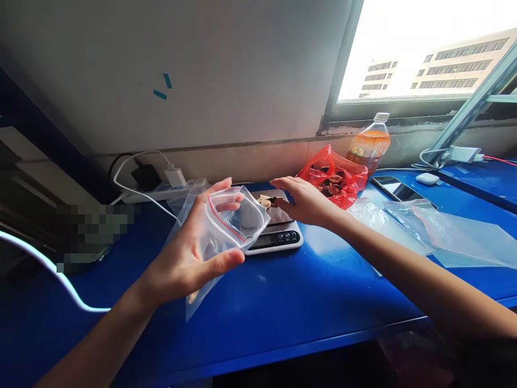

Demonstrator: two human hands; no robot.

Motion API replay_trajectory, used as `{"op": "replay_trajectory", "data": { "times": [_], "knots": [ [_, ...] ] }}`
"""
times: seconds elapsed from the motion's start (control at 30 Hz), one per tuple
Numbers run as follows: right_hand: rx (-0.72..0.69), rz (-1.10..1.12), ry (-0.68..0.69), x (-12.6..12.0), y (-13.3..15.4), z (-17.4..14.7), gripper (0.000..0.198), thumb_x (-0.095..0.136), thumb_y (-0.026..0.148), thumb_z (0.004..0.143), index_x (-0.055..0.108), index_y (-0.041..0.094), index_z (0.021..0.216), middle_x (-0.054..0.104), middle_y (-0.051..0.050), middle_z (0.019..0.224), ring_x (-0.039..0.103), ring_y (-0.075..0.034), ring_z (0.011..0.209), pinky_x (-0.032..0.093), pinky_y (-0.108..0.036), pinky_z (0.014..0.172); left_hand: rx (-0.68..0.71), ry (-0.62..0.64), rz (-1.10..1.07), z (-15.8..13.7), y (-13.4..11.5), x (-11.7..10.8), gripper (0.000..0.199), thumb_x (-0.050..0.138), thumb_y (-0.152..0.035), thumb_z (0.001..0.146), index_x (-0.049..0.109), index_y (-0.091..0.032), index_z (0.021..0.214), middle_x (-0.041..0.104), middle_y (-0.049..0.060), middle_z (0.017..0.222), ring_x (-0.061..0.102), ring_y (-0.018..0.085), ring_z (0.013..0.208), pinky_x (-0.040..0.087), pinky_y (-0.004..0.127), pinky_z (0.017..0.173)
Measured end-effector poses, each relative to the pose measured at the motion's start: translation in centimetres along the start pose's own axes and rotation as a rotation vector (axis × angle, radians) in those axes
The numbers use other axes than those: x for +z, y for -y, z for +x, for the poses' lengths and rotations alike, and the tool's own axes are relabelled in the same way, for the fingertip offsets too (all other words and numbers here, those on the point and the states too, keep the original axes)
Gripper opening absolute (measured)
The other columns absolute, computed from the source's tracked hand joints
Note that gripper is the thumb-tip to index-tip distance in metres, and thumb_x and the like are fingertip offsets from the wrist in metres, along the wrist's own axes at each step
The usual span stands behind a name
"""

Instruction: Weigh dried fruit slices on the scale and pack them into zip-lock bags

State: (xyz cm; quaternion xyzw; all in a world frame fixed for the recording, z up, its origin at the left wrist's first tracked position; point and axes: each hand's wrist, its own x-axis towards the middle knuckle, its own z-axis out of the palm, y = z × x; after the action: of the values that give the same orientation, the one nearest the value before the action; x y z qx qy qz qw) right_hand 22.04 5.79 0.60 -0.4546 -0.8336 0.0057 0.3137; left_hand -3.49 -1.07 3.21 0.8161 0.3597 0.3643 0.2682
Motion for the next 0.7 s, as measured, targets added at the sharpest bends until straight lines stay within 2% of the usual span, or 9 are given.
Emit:
{"op": "replay_trajectory", "data": {
  "times": [0.07,0.1,0.2,0.27,0.37,0.5,0.6,0.7],
  "knots": [
    [-0.088,-0.018,0.142,1.0,-0.3,1.5,0.051,0.066,0.023,0.084,0.055,0.014,0.133,0.061,-0.017,0.130,0.059,-0.029,0.115,0.048,-0.041,0.094,0.030,-0.045,-0.102,0.1,0.3,-0.1,0.088,0.071,-0.055,0.078,0.027,-0.031,0.150,0.046,0.009,0.147,0.043,0.035,0.137,0.047,0.048,0.108],
    [-0.128,-0.006,0.214,1.4,-0.3,2.0,0.052,0.067,0.026,0.084,0.056,0.017,0.134,0.063,-0.015,0.127,0.061,-0.028,0.111,0.049,-0.038,0.091,0.037,-0.063,-0.136,0.2,0.3,-0.2,0.087,0.073,-0.055,0.077,0.031,-0.031,0.149,0.047,0.009,0.146,0.044,0.035,0.136,0.048,0.049,0.108],
    [-0.161,0.028,0.316,2.3,0.1,2.7,0.033,0.065,0.029,0.085,0.067,0.021,0.118,0.070,-0.008,0.102,0.065,-0.021,0.087,0.049,-0.030,0.074,0.030,-0.093,-0.186,0.3,0.5,-0.5,0.078,0.074,-0.054,0.076,0.041,-0.031,0.143,0.049,0.009,0.144,0.044,0.035,0.135,0.046,0.051,0.109],
    [-0.153,0.051,0.278,2.6,0.2,2.5,0.024,0.064,0.027,0.086,0.070,0.020,0.107,0.070,-0.006,0.094,0.064,-0.019,0.081,0.047,-0.028,0.071,0.032,-0.102,-0.204,0.4,0.6,-0.6,0.075,0.074,-0.054,0.076,0.044,-0.031,0.141,0.051,0.009,0.141,0.045,0.035,0.135,0.046,0.051,0.109],
    [-0.127,0.203,0.172,2.5,0.1,2.1,0.025,0.066,0.023,0.083,0.068,0.020,0.107,0.070,-0.006,0.101,0.065,-0.019,0.089,0.048,-0.030,0.078,0.042,-0.111,-0.199,0.4,0.8,-0.8,0.076,0.074,-0.055,0.076,0.042,-0.032,0.142,0.053,0.008,0.139,0.047,0.035,0.133,0.048,0.051,0.107],
    [0.040,0.674,-0.015,1.1,0.8,2.1,0.037,0.071,0.034,0.079,0.059,0.019,0.112,0.068,-0.008,0.112,0.066,-0.020,0.100,0.051,-0.034,0.086,0.060,-0.134,-0.118,0.4,1.1,-0.6,0.078,0.074,-0.053,0.076,0.039,-0.032,0.143,0.052,0.008,0.141,0.047,0.035,0.132,0.048,0.051,0.106],
    [0.160,1.007,-0.165,-0.6,3.1,2.1,0.044,0.065,0.044,0.085,0.052,0.022,0.121,0.070,-0.004,0.100,0.067,-0.017,0.096,0.052,-0.032,0.082,0.053,-0.148,-0.041,0.4,1.2,0.0,0.088,0.075,-0.050,0.076,0.028,-0.032,0.148,0.048,0.010,0.143,0.047,0.035,0.132,0.046,0.055,0.107],
    [0.138,1.078,-0.197,-1.8,6.3,1.4,0.041,0.060,0.045,0.089,0.050,0.024,0.123,0.070,0.000,0.091,0.068,-0.016,0.091,0.053,-0.030,0.078,0.028,-0.166,-0.027,0.4,1.5,0.9,0.093,0.076,-0.050,0.075,0.022,-0.032,0.148,0.044,0.013,0.146,0.044,0.038,0.135,0.043,0.061,0.107]
  ]
}}
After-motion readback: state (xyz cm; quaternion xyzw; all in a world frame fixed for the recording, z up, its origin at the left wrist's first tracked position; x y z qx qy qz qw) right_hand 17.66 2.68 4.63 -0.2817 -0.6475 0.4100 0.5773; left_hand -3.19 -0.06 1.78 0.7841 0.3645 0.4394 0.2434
